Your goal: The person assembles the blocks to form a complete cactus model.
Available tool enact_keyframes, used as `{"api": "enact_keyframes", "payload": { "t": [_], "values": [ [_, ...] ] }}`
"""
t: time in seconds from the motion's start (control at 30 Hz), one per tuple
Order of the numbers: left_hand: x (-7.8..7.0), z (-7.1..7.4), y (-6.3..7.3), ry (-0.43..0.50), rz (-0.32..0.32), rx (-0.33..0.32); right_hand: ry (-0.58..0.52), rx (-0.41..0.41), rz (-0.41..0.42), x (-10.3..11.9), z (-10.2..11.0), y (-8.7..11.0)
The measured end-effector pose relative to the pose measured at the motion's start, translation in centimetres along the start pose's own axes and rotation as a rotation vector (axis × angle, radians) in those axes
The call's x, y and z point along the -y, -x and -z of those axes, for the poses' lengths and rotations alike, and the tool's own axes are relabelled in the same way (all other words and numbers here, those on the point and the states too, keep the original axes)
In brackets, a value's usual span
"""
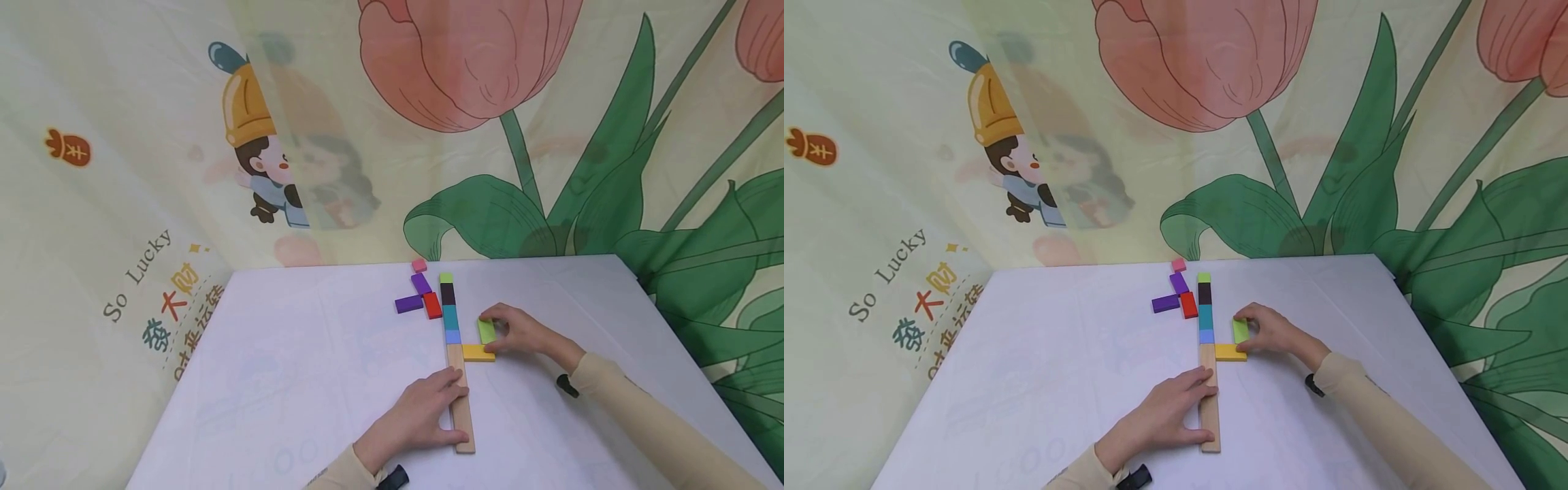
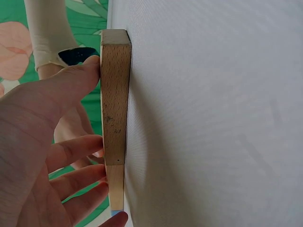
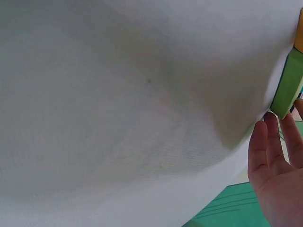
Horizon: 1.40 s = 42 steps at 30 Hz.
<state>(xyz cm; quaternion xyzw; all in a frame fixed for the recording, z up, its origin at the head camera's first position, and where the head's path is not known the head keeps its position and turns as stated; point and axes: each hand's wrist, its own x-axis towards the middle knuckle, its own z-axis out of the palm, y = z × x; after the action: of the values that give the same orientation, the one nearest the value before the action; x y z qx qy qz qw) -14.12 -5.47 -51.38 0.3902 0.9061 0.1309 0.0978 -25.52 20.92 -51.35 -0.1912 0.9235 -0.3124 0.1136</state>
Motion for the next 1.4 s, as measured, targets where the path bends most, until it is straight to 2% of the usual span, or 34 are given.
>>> {"api": "enact_keyframes", "payload": {
  "t": [0.27,0.63,1.1,1.4],
  "values": [
    [-0.02,0.11,0.01,0.009,-0.001,-0.008,0.01,-0.004,0.03,0.04,0.14,-0.17],
    [0.08,0.22,0.11,-0.002,-0.003,-0.005,-0.02,-0.014,-0.003,0.09,-0.05,-0.13],
    [0.03,0.43,0.2,-0.037,-0.011,-0.011,-0.04,-0.017,0.008,0.19,-0.3,-0.02],
    [0.23,0.12,0.09,-0.051,-0.038,-0.035,-0.065,-0.02,0.013,-0.08,-0.31,0.1]
  ]
}}
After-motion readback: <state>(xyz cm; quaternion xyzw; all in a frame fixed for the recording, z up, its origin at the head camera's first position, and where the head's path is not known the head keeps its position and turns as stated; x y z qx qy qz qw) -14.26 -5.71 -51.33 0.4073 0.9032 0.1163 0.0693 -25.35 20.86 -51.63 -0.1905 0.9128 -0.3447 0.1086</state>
